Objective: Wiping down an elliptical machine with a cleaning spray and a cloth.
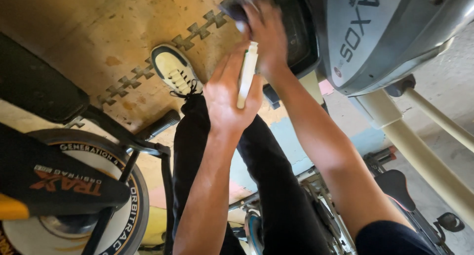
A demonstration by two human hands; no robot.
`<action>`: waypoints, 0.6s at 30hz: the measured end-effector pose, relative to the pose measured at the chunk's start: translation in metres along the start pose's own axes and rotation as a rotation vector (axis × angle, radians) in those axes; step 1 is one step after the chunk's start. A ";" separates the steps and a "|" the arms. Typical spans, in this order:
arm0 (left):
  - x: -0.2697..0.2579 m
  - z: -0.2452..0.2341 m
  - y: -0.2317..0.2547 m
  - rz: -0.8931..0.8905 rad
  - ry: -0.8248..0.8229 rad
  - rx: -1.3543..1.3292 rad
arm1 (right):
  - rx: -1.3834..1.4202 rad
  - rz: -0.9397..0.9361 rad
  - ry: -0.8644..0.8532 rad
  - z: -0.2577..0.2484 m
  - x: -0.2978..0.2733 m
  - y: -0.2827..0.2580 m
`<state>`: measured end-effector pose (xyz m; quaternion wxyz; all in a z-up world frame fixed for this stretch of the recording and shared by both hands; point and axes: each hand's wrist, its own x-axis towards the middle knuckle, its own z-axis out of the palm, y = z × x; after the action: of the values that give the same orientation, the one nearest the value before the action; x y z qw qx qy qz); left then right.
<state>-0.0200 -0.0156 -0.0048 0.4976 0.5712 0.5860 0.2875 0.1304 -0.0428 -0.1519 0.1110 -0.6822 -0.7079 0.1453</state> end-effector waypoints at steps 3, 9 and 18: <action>-0.003 0.008 -0.014 -0.087 -0.009 0.030 | 0.058 0.359 -0.225 -0.015 -0.050 0.006; 0.001 0.002 -0.003 -0.072 0.037 -0.018 | 0.130 0.473 -0.147 -0.003 -0.051 0.012; -0.004 0.007 -0.007 -0.006 0.055 -0.019 | 0.059 0.227 -0.198 0.051 0.034 0.101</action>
<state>-0.0163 -0.0221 -0.0124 0.4878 0.5565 0.5983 0.3073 0.2057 -0.0091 -0.2367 0.0436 -0.7366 -0.6292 0.2442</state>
